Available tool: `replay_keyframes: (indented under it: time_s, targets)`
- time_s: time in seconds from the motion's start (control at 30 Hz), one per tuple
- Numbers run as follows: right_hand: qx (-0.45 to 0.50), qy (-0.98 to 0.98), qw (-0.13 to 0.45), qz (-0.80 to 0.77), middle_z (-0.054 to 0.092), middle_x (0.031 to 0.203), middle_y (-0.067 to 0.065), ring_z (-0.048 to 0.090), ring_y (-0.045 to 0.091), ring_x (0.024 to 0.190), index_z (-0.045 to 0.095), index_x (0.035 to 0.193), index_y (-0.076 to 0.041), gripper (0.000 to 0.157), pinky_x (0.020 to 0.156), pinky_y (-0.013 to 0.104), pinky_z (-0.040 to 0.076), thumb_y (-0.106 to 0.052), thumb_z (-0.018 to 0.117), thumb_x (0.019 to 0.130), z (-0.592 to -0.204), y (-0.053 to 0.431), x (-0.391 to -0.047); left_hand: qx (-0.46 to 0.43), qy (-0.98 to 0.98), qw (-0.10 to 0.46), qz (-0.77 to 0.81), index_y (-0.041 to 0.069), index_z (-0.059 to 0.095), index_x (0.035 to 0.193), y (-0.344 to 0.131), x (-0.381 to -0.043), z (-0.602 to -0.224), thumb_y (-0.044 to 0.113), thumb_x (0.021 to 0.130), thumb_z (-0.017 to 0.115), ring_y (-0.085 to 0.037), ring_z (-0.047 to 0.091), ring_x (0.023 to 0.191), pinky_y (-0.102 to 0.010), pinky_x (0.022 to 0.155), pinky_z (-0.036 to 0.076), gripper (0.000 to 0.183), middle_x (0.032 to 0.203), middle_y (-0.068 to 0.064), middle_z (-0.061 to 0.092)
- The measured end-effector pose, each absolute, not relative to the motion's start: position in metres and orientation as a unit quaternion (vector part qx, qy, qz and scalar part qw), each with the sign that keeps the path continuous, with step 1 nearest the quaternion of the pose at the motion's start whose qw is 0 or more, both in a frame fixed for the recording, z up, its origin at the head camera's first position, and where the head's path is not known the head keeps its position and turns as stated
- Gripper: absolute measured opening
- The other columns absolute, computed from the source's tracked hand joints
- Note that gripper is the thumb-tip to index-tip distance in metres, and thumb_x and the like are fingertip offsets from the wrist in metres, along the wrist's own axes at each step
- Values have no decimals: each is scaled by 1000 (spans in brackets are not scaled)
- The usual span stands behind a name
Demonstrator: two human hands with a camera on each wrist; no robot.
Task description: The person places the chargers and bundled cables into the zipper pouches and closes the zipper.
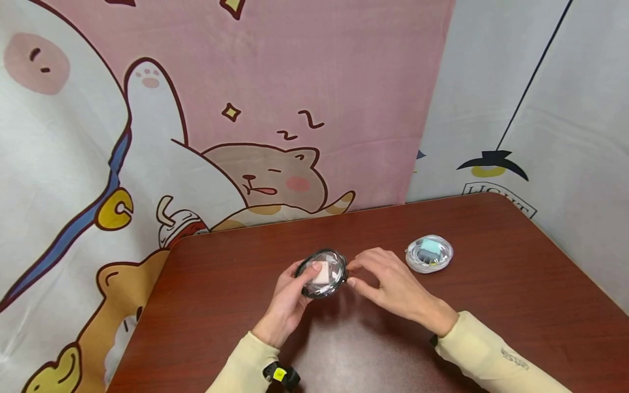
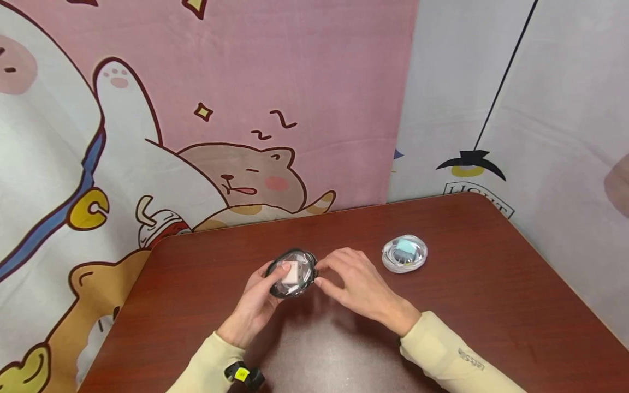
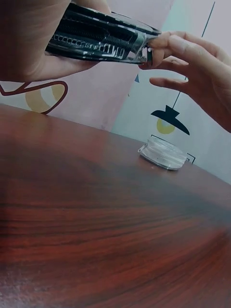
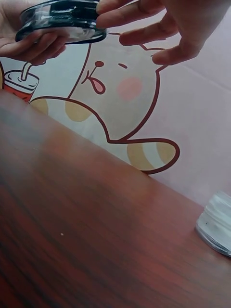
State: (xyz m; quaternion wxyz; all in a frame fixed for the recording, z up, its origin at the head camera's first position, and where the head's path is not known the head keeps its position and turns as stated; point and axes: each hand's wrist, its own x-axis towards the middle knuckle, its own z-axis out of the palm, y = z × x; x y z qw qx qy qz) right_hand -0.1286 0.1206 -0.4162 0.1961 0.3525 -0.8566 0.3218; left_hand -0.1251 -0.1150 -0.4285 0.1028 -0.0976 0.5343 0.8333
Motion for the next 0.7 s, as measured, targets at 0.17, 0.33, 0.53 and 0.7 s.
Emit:
replay_keyframes:
  time_s: [0.17, 0.33, 0.53, 0.7]
  targets:
    - [331, -866, 186, 326, 70, 109, -11, 62, 14, 109, 73, 111, -21, 22, 93, 45, 48, -31, 77, 93, -415, 123, -129, -105, 551, 100, 822, 5, 58, 113, -114, -125, -431, 13, 91, 76, -15, 68, 84, -29, 72, 57, 30, 102, -7, 67]
    - [318, -874, 182, 321, 70, 109, -10, 62, 15, 109, 73, 111, -21, 21, 91, 46, 49, -33, 76, 94, -415, 125, -131, -100, 565, 102, 812, 5, 58, 113, -113, -126, -433, 13, 90, 77, -15, 67, 84, -28, 72, 56, 31, 102, -6, 67]
    - [306, -880, 175, 317, 70, 108, -9, 63, 17, 108, 72, 111, -20, 21, 90, 48, 50, -33, 75, 95, -417, 128, -133, -96, 579, 109, 802, 2, 58, 116, -113, -126, -433, 15, 90, 78, -16, 67, 86, -28, 72, 57, 36, 103, -8, 66]
    - [292, -886, 159, 323, 71, 108, -7, 65, 19, 107, 73, 112, -18, 21, 91, 48, 52, -33, 74, 97, -416, 130, -134, -92, 600, 112, 787, -1, 54, 122, -113, -126, -432, 15, 88, 79, -15, 66, 88, -27, 73, 56, 44, 105, -8, 65]
